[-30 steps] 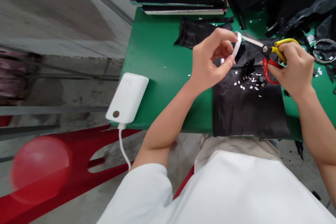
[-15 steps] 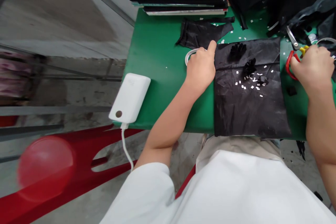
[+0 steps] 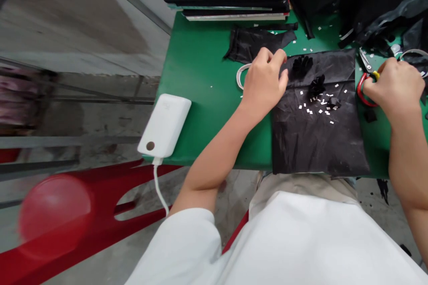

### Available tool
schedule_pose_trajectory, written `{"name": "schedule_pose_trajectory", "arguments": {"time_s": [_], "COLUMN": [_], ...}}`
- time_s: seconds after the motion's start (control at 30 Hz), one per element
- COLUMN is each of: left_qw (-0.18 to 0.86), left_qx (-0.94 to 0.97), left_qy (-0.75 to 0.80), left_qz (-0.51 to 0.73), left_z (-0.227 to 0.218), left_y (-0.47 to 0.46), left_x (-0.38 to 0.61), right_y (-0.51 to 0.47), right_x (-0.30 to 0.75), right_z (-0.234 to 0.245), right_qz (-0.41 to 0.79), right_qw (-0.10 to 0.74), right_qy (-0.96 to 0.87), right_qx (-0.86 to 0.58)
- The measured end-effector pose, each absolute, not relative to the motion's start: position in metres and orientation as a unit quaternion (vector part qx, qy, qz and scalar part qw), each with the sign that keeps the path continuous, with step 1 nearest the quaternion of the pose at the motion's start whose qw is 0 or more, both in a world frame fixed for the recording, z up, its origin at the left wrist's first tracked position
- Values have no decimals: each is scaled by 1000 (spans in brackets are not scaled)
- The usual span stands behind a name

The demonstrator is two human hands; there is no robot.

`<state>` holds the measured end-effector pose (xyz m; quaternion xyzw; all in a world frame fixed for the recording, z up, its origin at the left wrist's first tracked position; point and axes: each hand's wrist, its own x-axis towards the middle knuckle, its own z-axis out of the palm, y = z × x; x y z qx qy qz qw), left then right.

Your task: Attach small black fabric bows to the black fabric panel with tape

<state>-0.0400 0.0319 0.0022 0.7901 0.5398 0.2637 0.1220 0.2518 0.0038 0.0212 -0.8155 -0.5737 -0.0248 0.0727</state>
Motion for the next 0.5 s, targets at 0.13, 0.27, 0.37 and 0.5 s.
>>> {"name": "schedule_pose_trajectory", "arguments": {"time_s": [0.13, 0.27, 0.37, 0.5], "left_qw": [182, 214, 212, 212], "left_qx": [829, 848, 851, 848], "left_qy": [458, 413, 407, 408], "left_qz": [266, 252, 255, 263], "left_z": [8, 8, 1, -7], "left_y": [19, 6, 3, 2], "left_x": [-25, -14, -10, -6], "right_y": [1, -4, -7, -7], "right_x": [233, 216, 206, 202], "right_z": [28, 15, 5, 0], "right_qz": [10, 62, 41, 32], "right_qw": [132, 164, 176, 195], "right_qy": [-741, -812, -813, -810], "right_qx": [-659, -556, -554, -552]}}
